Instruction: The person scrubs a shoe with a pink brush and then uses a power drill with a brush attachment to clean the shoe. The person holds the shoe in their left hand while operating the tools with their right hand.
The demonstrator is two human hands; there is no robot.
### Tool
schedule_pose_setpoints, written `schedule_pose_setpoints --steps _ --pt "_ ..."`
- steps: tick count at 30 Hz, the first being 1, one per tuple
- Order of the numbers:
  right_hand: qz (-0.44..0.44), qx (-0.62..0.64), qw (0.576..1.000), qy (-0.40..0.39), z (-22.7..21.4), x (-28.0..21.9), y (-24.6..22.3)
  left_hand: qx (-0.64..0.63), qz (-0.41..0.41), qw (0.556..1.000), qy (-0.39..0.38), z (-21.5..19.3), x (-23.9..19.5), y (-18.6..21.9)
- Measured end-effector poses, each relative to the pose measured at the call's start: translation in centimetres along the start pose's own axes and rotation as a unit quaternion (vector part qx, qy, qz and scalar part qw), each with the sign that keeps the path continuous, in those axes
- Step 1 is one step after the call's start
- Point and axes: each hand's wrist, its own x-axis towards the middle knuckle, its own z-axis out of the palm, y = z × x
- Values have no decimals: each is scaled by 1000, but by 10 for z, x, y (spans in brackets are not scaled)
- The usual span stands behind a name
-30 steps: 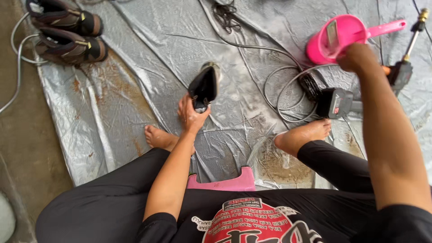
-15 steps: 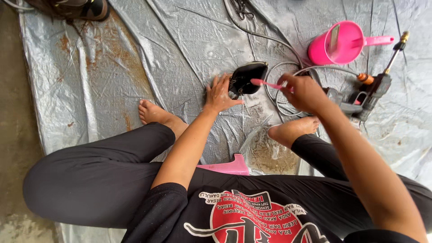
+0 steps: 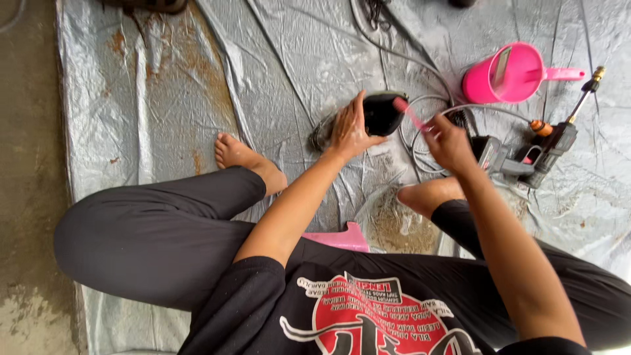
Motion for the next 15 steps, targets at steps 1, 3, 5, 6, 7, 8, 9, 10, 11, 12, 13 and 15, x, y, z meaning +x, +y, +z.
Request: schedule_pose_setpoints --steps 1,3,5,6,7,8,9,10,11,12,13,15 --pt "12 18 1000 2 5 -4 -10 5 22 1000 12 -2 -1 1" --pt "27 39 999 3 12 -5 -19 11 43 999 19 5 -3 -10" --pt "37 63 997 40 13 0 -16 7 52 998 33 24 1 -31" --pt "43 66 996 44 18 -2 -13 9 55 998 26 22 -1 -28" --pt "78 80 991 76 25 -2 -11 2 57 998 37 19 -1 -26" --pt "114 93 983 108 31 -1 -10 -6 58 997 48 15 -1 -24" --pt "118 96 982 113 36 -6 -32 -2 63 997 43 14 -1 -27" --pt "108 98 988 59 41 -11 -55 -4 89 994 55 13 0 -31" --pt "99 97 990 3 44 -15 -76 -8 115 991 67 15 1 -33" --pt "103 99 990 7 49 -10 -63 -7 119 991 62 9 0 -28" --pt "114 96 987 57 54 -6 -51 15 85 995 44 3 -3 -24" --pt "126 95 982 107 56 -8 -41 40 51 998 24 4 -5 -27"
